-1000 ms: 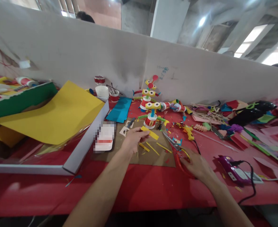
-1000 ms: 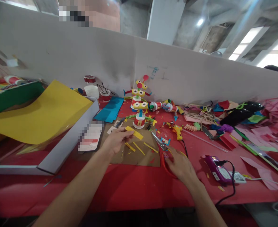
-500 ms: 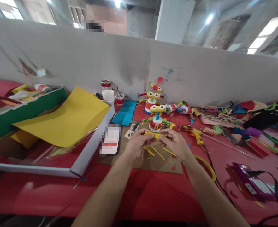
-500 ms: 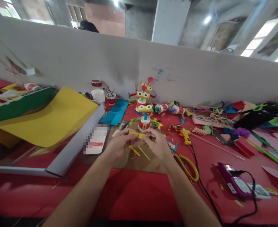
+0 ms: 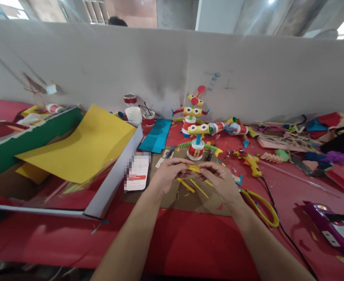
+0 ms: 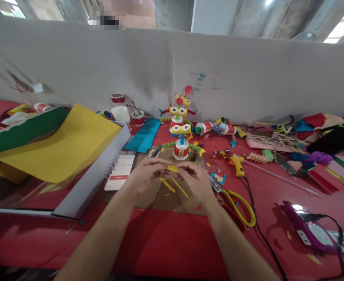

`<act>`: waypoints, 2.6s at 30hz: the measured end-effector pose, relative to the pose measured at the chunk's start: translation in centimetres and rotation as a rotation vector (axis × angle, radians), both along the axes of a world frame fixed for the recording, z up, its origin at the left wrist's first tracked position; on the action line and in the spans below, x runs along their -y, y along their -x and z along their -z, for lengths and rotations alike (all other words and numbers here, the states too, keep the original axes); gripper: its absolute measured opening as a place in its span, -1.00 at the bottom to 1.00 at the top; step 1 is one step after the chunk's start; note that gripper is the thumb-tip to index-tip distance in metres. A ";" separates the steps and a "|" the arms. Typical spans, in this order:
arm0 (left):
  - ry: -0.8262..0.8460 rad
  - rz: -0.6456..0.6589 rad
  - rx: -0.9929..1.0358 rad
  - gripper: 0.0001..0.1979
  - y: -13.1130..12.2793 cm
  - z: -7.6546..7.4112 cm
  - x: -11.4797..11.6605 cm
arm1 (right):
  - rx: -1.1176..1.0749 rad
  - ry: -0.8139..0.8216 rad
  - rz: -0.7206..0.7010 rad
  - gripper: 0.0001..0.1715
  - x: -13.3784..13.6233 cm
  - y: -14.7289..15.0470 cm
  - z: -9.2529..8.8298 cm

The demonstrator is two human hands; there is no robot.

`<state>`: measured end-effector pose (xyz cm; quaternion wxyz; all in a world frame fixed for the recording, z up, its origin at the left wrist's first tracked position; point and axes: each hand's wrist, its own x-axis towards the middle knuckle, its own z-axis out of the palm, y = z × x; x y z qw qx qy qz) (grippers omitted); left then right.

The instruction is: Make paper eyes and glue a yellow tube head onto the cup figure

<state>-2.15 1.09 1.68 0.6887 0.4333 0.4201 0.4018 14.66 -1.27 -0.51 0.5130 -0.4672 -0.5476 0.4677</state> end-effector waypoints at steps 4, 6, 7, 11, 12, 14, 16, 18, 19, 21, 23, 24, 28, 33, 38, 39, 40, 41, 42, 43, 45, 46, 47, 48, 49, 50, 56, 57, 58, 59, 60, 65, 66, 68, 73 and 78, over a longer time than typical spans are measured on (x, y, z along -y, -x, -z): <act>0.031 0.012 0.026 -0.87 0.0 0.0 0.0 | -0.033 0.030 0.017 -0.87 0.0 0.1 0.0; 0.031 0.010 0.026 -0.87 0.0 0.1 0.0 | -0.031 0.033 0.027 -0.86 0.0 0.0 0.0; 0.027 0.012 0.026 -0.86 0.0 0.1 0.0 | -0.022 0.028 0.035 -0.85 0.0 0.0 0.1; 0.023 0.032 0.069 -0.85 0.0 0.4 -0.1 | 0.007 -0.005 0.054 -0.85 -0.2 -0.3 0.4; 0.028 0.028 0.081 -0.86 0.0 0.4 -0.1 | 0.008 -0.012 0.045 -0.85 -0.2 -0.4 0.5; 0.037 0.013 0.098 -0.90 0.0 0.4 -0.2 | 0.000 -0.025 0.015 -0.83 -0.2 -0.4 0.6; 0.041 0.013 0.112 -0.93 -0.1 0.3 -0.2 | -0.019 -0.034 -0.012 -0.82 -0.1 -0.4 0.6; 0.035 0.038 0.128 -0.91 0.0 0.3 -0.2 | -0.026 -0.040 -0.013 -0.81 -0.1 -0.3 0.5; 0.032 0.049 0.132 -0.90 0.0 0.3 -0.2 | -0.023 -0.043 -0.005 -0.82 0.0 -0.3 0.5; 0.033 0.051 0.133 -0.89 0.0 0.3 -0.2 | -0.008 -0.046 0.011 -0.83 -0.1 -0.2 0.3; 0.041 0.035 0.124 -0.89 -0.1 0.3 -0.1 | -0.001 -0.044 0.024 -0.85 -0.1 -0.2 0.2; 0.045 0.027 0.114 -0.89 -0.2 0.3 0.0 | -0.001 -0.039 0.034 -0.85 -0.1 -0.1 0.2; 0.040 0.005 0.065 -0.88 -0.5 0.1 0.2 | -0.004 -0.009 0.061 -0.83 -0.2 -0.1 0.3; 0.035 -0.011 0.044 -0.81 -0.6 0.3 0.2 | 0.015 -0.008 0.055 -0.83 -0.2 -0.2 0.6; 0.020 -0.014 0.042 -0.79 -0.6 0.4 0.2 | -0.018 0.010 0.029 -0.84 -0.3 -0.3 0.5; 0.017 -0.011 0.035 -0.80 -0.6 0.4 0.2 | -0.025 0.016 0.025 -0.83 -0.3 -0.3 0.5; 0.012 -0.008 0.022 -0.80 -0.6 0.4 0.2 | -0.029 0.019 0.025 -0.82 -0.3 -0.3 0.5; 0.004 -0.003 0.000 -0.81 -0.6 0.4 0.2 | -0.025 0.014 0.026 -0.81 -0.4 -0.3 0.6; -0.012 0.000 -0.032 -0.82 -0.6 0.5 0.2 | -0.012 0.003 0.027 -0.80 -0.4 -0.2 0.7; -0.038 -0.001 -0.070 -0.84 -0.5 0.5 0.2 | 0.008 -0.011 0.028 -0.79 -0.4 -0.2 0.8; -0.106 -0.012 -0.160 -0.86 -0.5 0.7 0.1 | 0.050 -0.041 0.020 -0.78 -0.4 -0.2 1.1; -0.151 -0.014 -0.210 -0.86 -0.6 0.9 0.0 | 0.067 -0.054 0.015 -0.78 -0.4 -0.2 1.2; -0.206 -0.013 -0.268 -0.87 -0.6 1.1 0.0 | 0.083 -0.065 0.014 -0.78 -0.3 -0.1 1.3; -0.267 -0.006 -0.330 -0.89 -0.6 1.2 -0.1 | 0.100 -0.075 0.018 -0.78 -0.3 -0.1 1.3; -0.330 0.006 -0.391 -0.91 -0.7 1.4 -0.2 | 0.121 -0.085 0.025 -0.78 -0.2 -0.1 1.4; -0.389 0.018 -0.448 -0.92 -0.7 1.6 -0.3 | 0.140 -0.093 0.030 -0.79 -0.2 -0.1 1.4; -0.461 -0.138 -0.587 -0.95 0.6 1.5 -1.0 | 0.217 -0.025 0.057 -0.79 -0.1 -0.1 1.5; -0.458 -0.262 -0.603 -0.96 1.1 1.3 -1.2 | 0.328 -0.030 0.052 -0.80 0.0 -0.1 1.6; -0.453 -0.392 -0.606 -0.97 1.5 1.1 -1.3 | 0.472 -0.046 0.037 -0.82 0.1 0.0 1.7; -0.434 -0.477 -0.586 -0.98 1.9 0.9 -1.5 | 0.626 -0.072 0.011 -0.83 0.2 0.1 1.9; -0.409 -0.519 -0.539 -0.97 2.2 0.6 -1.6 | 0.766 -0.104 -0.020 -0.84 0.3 0.3 2.0; -0.317 -0.477 -0.375 -0.94 2.2 0.2 -1.5 | 1.011 -0.224 -0.156 -0.90 0.6 0.8 2.5; -0.314 -0.471 -0.372 -0.94 2.0 0.2 -1.4 | 0.997 -0.211 -0.159 -0.88 0.6 0.8 2.4; -0.299 -0.471 -0.338 -0.93 1.7 0.4 -1.3 | 0.894 -0.147 -0.140 -0.90 0.6 0.5 2.1; -0.212 -0.409 -0.170 -0.92 0.8 1.0 -1.0 | 0.365 -0.035 -0.063 -0.84 0.4 -0.1 0.8; -0.084 -0.164 0.052 -0.82 -0.9 1.3 0.1 | 0.102 -0.024 -0.013 -0.81 0.3 0.3 0.4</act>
